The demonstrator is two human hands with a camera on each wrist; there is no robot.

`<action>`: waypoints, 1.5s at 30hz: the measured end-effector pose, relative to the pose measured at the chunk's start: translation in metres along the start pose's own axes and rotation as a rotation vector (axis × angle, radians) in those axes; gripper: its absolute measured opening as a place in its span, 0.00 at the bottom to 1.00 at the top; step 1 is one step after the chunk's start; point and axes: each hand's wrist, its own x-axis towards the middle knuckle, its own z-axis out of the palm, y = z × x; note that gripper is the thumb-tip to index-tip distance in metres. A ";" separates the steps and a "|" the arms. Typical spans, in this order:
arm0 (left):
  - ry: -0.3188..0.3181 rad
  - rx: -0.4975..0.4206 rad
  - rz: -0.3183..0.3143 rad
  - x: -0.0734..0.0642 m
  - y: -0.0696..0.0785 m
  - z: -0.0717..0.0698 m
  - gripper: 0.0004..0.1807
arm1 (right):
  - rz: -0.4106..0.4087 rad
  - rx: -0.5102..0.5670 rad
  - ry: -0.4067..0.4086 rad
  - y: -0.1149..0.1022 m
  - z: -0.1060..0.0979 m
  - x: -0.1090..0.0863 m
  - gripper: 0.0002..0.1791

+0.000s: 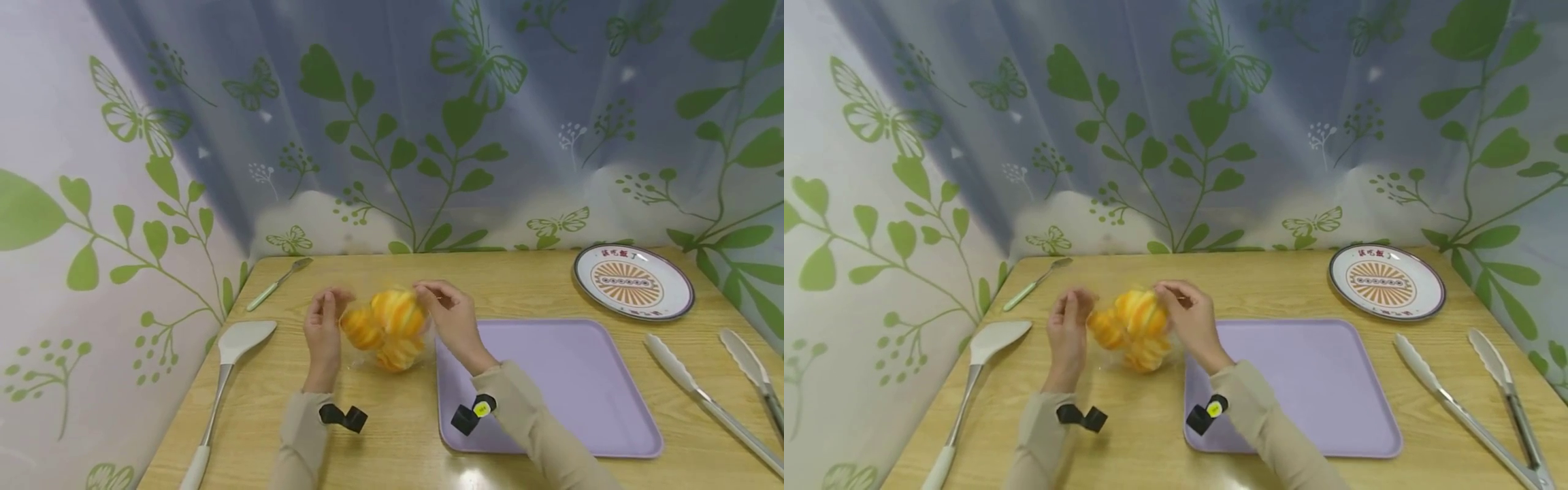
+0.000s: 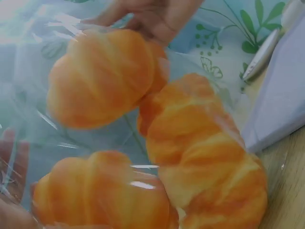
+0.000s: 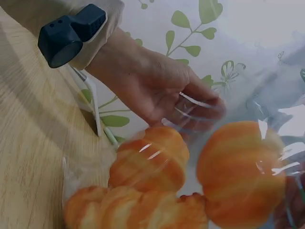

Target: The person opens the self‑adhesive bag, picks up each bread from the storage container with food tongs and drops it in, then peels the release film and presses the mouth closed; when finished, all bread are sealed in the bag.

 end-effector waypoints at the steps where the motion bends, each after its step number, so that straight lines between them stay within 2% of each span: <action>1: 0.010 -0.025 0.005 0.000 -0.001 -0.001 0.08 | -0.018 0.012 0.047 0.002 0.000 0.000 0.11; 4: 0.022 -0.094 0.008 0.001 -0.002 -0.004 0.07 | -0.040 0.051 0.147 0.006 -0.002 0.000 0.12; 6: 0.010 -0.119 0.019 0.001 -0.004 -0.004 0.07 | -0.028 0.049 0.167 0.009 -0.003 -0.002 0.13; 12: -0.028 -0.100 0.031 -0.001 -0.003 -0.001 0.09 | 0.047 -0.030 0.074 0.014 -0.007 -0.007 0.15; 14: -0.034 -0.108 0.039 -0.001 -0.003 0.000 0.09 | 0.065 -0.022 0.055 0.015 -0.008 -0.007 0.14; 18: -0.024 -0.128 0.074 0.001 -0.004 0.001 0.09 | 0.090 0.025 0.085 0.013 -0.007 -0.005 0.12; 21: -0.006 -0.133 0.109 0.001 -0.004 0.000 0.08 | 0.070 0.051 0.115 0.011 -0.006 -0.005 0.12; 23: -0.004 -0.133 0.110 0.002 -0.004 0.000 0.08 | 0.056 0.051 0.117 0.011 -0.004 -0.005 0.11; 29: -0.035 -0.135 0.055 0.001 -0.002 -0.001 0.11 | 0.053 0.080 0.077 0.009 -0.001 -0.007 0.07; 33: -0.038 -0.122 0.058 0.001 0.001 0.001 0.11 | 0.007 0.019 0.026 0.000 0.001 -0.002 0.12; 36: -0.027 -0.125 0.063 0.002 0.003 0.003 0.10 | -0.022 -0.077 -0.014 -0.005 0.002 0.002 0.13; 42: 0.031 -0.160 0.069 0.004 0.007 0.005 0.10 | -0.044 -0.069 -0.081 -0.006 0.000 -0.003 0.13; 45: 0.048 -0.177 0.071 0.006 0.008 0.005 0.10 | -0.087 -0.154 -0.107 -0.006 0.002 -0.003 0.17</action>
